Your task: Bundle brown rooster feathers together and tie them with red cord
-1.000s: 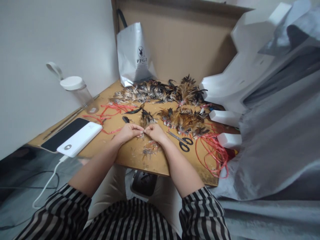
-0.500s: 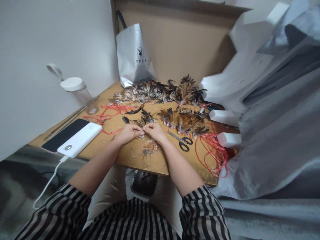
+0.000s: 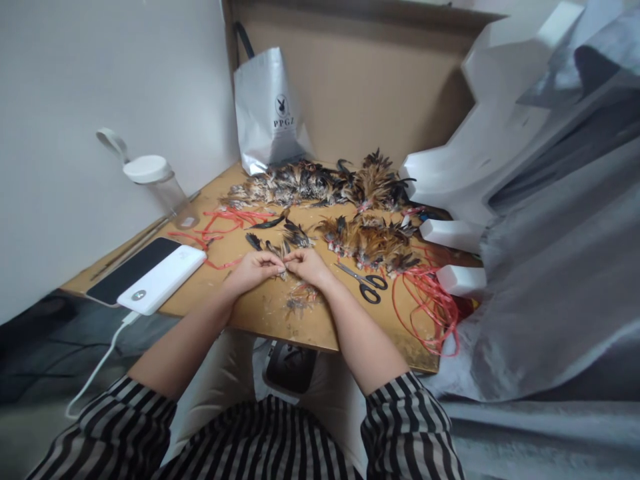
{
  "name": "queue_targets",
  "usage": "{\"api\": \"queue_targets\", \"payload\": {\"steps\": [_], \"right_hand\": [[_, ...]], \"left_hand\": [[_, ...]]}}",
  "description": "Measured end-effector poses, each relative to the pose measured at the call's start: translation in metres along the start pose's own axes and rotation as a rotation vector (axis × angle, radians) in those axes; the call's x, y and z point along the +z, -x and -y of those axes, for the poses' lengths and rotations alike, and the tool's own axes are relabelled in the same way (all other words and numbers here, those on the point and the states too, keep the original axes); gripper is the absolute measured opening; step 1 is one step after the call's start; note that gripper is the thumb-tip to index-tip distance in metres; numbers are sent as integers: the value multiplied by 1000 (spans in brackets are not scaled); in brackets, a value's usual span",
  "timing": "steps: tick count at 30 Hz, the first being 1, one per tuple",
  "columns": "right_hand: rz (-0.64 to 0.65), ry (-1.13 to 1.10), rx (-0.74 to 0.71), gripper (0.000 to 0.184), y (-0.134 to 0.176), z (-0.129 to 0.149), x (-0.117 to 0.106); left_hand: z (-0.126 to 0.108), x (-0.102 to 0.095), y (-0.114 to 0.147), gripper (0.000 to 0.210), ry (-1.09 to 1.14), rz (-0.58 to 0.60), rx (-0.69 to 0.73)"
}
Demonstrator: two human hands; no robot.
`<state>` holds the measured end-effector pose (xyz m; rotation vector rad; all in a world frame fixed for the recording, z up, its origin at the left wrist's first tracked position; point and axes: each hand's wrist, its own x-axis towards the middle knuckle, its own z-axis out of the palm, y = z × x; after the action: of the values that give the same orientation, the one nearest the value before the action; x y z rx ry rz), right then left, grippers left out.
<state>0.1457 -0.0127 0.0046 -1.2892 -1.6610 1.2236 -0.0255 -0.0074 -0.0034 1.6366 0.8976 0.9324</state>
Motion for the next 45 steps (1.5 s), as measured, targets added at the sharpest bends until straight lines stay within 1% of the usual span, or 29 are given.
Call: {"api": "queue_targets", "payload": {"steps": [3,6,10,12,14,17,21,24,27,33,38,42,45], "right_hand": [[39,-81,-37,27,4,6,-2],[58,-143,-5,29,7,13,-3],[8,-81,16,21,7,16,-1],[-27,-43,4,20,6,14,0],[-32,-12,-26,20,5,10,-1],[0,54,-93,22,5,5,-4],[76,116,-176,23,7,9,-7],[143,106,-213,22,10,15,-8],[169,111,-220,23,10,17,-7],[172,88,-160,27,11,18,-7],[84,22,-115,28,10,15,-3],[56,135,-110,24,6,10,1],[51,262,-131,22,4,7,2]], "left_hand": [[4,-1,-1,18,9,20,-10],[7,-1,-1,19,23,41,-22],[7,0,-1,20,39,45,-63],[4,0,-2,20,52,31,-105],[1,0,-2,22,79,10,-156],[-3,-2,-3,23,135,-11,-199],[-5,-5,-3,23,202,-36,-222],[-5,-7,-3,23,230,-61,-245],[-5,-7,-3,23,241,-64,-258],[-5,-8,-2,24,253,-50,-255],[-7,-4,0,24,209,-9,-240],[-9,-1,0,22,162,-8,-208],[-6,2,0,20,85,-22,-138]]}}
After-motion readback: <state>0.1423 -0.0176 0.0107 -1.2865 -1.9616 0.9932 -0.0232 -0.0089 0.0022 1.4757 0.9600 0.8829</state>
